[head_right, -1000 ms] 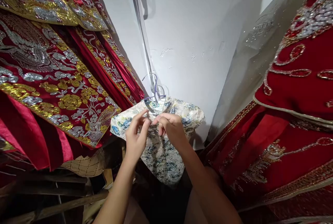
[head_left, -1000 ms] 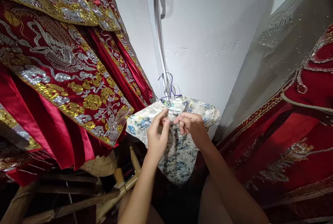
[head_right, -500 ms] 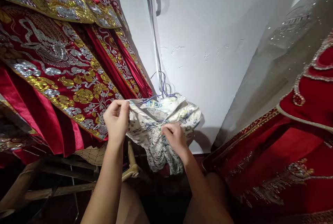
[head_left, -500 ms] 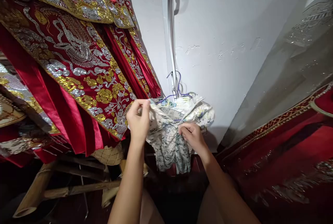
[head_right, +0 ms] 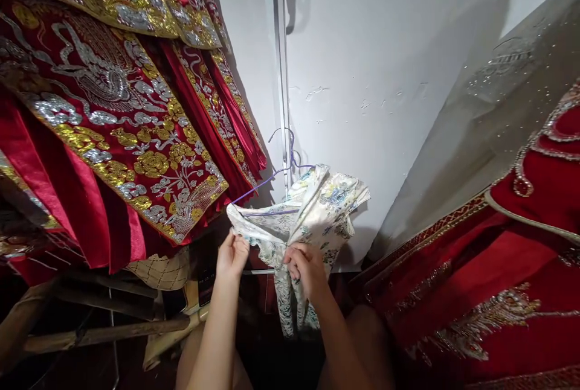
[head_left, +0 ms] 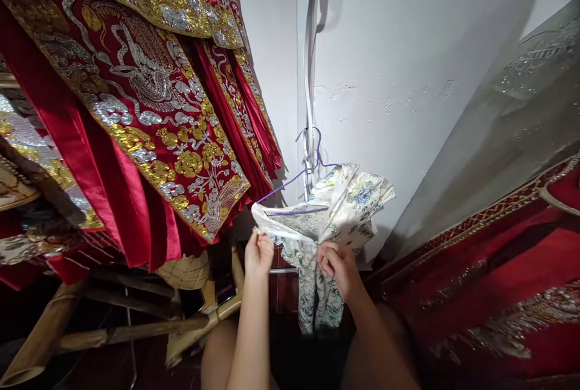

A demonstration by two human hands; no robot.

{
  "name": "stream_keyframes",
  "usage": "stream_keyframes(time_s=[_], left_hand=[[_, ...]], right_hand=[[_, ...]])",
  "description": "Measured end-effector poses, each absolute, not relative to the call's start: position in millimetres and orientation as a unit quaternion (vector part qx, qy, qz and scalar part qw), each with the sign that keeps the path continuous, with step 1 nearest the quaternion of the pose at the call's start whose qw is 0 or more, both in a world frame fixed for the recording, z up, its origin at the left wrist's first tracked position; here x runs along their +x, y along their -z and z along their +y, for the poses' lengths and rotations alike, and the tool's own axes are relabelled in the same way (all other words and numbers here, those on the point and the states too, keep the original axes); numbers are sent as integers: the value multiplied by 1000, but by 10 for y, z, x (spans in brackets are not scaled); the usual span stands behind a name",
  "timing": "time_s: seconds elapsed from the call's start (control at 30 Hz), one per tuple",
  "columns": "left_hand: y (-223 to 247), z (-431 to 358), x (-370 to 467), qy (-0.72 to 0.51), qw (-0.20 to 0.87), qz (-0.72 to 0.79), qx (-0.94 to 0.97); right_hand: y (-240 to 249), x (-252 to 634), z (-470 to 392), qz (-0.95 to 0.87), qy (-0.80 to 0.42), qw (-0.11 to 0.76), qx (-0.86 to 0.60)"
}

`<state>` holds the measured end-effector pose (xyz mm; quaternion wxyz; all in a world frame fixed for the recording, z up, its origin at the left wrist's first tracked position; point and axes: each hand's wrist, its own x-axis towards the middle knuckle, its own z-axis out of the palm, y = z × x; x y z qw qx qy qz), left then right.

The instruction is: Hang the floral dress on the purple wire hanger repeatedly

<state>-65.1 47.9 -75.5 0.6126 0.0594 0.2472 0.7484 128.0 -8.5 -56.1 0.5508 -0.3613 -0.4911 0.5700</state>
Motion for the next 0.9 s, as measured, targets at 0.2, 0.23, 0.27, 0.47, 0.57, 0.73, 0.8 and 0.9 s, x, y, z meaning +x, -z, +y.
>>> stream_keyframes(time_s=[0.2,0.23,0.27,0.47,0.57,0.73,0.8,0.9], left_hand=[[714,251,-337,-677,601,377,198],[682,218,-329,-653,585,400,266],[655,188,-334,-626,568,417,335],[592,0,-416,-441,481,437,619],[528,-109,-388,-370,474,423,678],[309,-177,-265,-434,525,363,636],[239,-187,-188,-465,537,350,611],[178,-253,-26,-457,549,333,615]], right_hand=[[538,1731,-178,-428,-533,610,-402],[528,1813,-192,-426,-524,615,-406],[524,1885,-206,-428,-519,616,-411],[589,2092,-244,-443,-510,578,-458],[632,2206,-231,-455,-500,554,-486],[730,2434,-244,-547,-527,354,-545],[749,2425,-245,-595,-543,268,-529],[731,2269,-202,-619,-551,288,-480]])
